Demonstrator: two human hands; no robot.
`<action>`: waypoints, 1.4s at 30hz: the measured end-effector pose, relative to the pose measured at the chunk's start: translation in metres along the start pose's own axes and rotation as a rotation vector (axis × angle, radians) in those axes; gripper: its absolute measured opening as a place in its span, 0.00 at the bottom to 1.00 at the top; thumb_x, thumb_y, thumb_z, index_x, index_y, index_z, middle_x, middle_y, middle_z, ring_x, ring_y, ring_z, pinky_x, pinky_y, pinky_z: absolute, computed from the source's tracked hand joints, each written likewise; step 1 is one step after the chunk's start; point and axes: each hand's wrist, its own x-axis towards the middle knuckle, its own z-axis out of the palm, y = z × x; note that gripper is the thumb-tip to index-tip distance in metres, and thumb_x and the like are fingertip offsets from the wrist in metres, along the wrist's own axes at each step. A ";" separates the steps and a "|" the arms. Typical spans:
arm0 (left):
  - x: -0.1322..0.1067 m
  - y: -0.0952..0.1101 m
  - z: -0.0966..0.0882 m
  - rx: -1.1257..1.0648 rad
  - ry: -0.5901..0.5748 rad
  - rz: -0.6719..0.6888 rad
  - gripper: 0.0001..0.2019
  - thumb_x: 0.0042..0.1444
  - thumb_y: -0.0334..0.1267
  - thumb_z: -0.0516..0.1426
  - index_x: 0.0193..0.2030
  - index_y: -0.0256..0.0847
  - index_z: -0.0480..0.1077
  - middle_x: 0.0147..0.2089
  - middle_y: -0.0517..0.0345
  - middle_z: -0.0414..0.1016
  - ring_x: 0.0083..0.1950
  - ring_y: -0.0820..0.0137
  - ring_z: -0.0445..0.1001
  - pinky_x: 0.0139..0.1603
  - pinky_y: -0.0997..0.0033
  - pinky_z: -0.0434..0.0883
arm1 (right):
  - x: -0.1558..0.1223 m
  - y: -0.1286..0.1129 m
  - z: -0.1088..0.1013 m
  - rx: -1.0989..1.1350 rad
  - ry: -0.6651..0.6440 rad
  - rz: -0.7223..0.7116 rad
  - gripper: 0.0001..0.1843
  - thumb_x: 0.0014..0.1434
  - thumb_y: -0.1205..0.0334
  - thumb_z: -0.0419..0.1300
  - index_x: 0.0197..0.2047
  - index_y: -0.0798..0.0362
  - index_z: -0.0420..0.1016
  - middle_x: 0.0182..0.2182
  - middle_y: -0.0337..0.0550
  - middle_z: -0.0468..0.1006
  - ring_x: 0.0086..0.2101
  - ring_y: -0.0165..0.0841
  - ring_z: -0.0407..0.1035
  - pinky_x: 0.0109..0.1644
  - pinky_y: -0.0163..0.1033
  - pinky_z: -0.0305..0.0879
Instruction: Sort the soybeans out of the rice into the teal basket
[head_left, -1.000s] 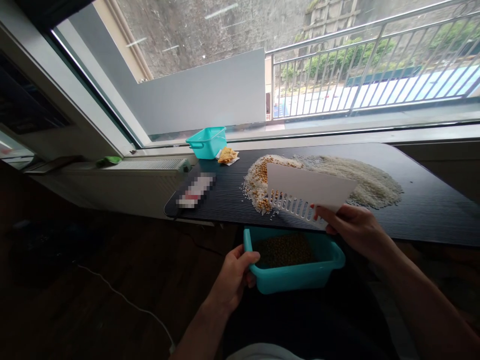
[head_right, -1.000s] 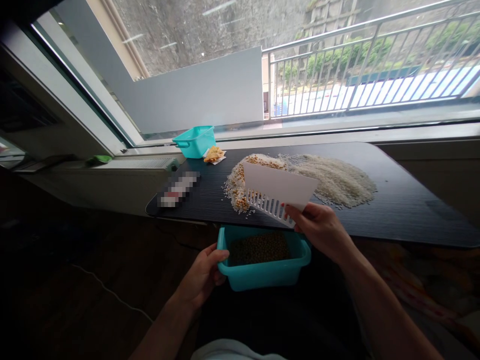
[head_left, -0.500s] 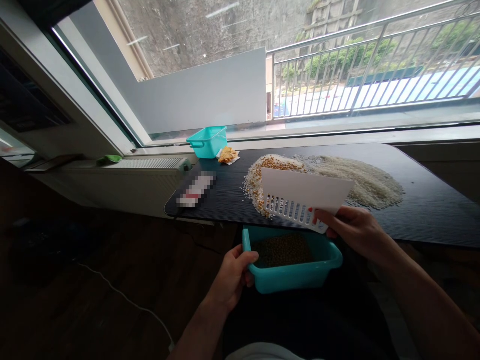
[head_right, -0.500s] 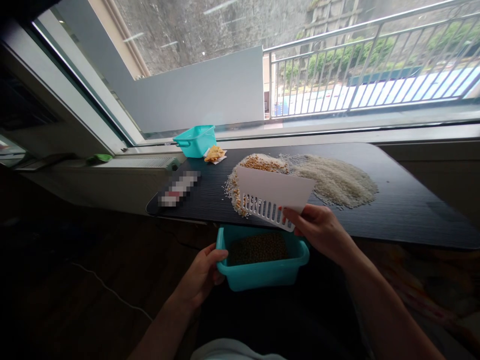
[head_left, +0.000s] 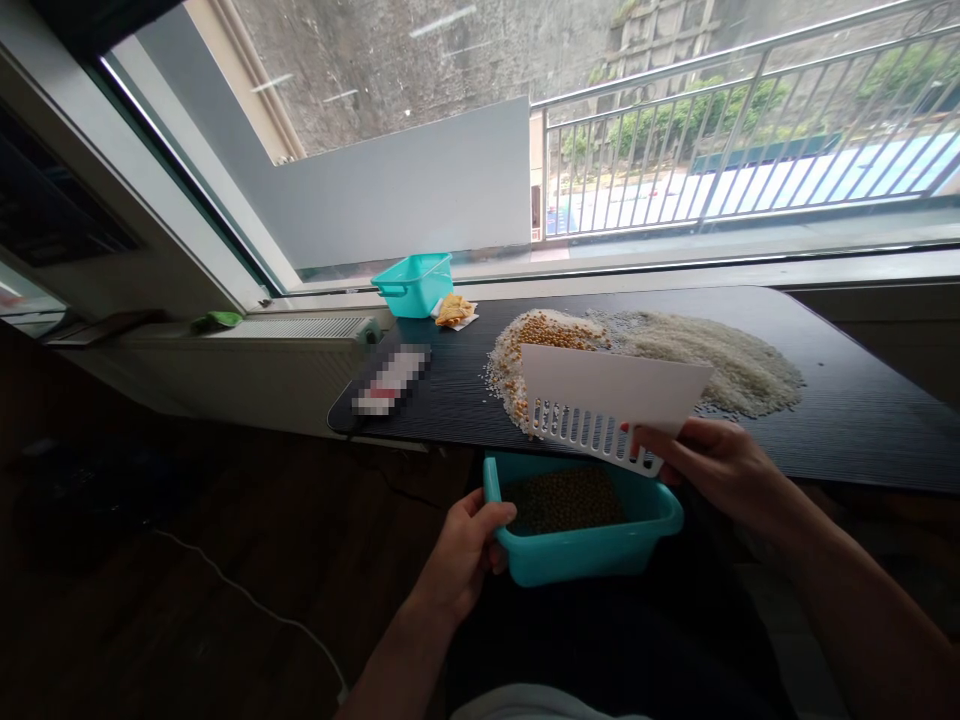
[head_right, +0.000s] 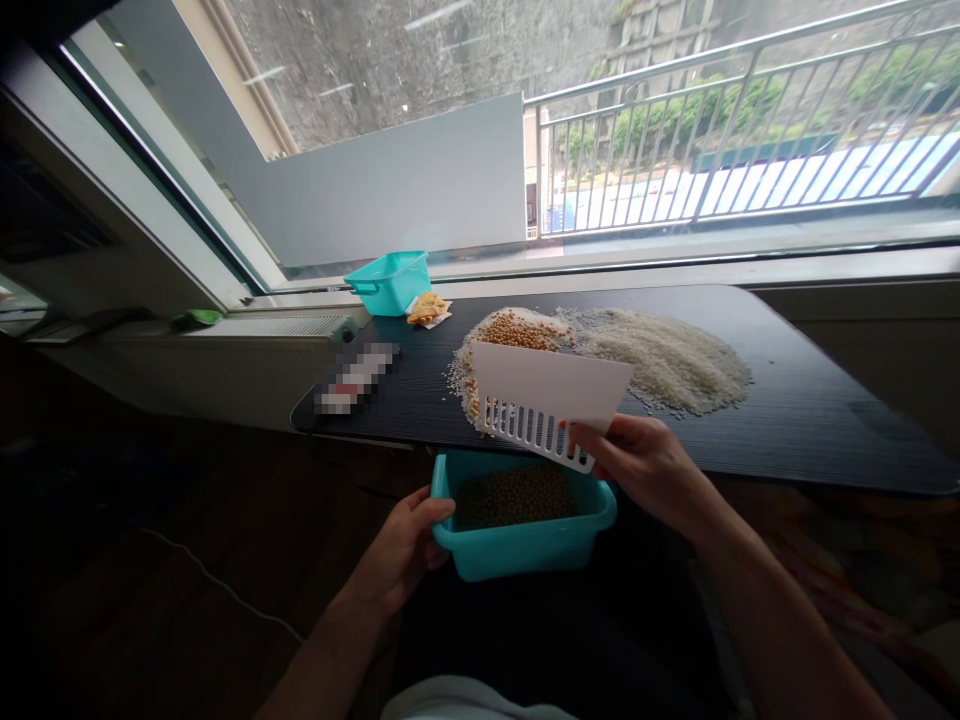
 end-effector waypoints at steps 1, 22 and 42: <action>0.000 0.000 0.000 0.003 -0.002 0.000 0.17 0.37 0.42 0.69 0.25 0.40 0.65 0.14 0.73 0.58 0.15 0.82 0.53 0.16 0.79 0.49 | -0.001 -0.001 0.000 0.006 -0.003 -0.001 0.36 0.34 0.24 0.67 0.23 0.53 0.82 0.15 0.40 0.73 0.17 0.29 0.62 0.20 0.35 0.58; 0.002 -0.002 -0.001 -0.005 -0.004 0.009 0.16 0.38 0.42 0.69 0.26 0.39 0.66 0.15 0.73 0.58 0.15 0.82 0.53 0.16 0.79 0.50 | 0.012 0.004 0.001 -0.033 0.010 -0.014 0.36 0.37 0.24 0.65 0.24 0.53 0.81 0.13 0.39 0.70 0.17 0.28 0.61 0.21 0.35 0.58; -0.001 0.001 -0.003 0.001 -0.002 0.008 0.17 0.38 0.43 0.69 0.27 0.40 0.65 0.16 0.73 0.58 0.15 0.82 0.53 0.17 0.79 0.49 | 0.004 0.002 -0.001 0.025 -0.028 0.025 0.34 0.36 0.26 0.68 0.26 0.53 0.84 0.17 0.41 0.76 0.19 0.29 0.64 0.21 0.36 0.61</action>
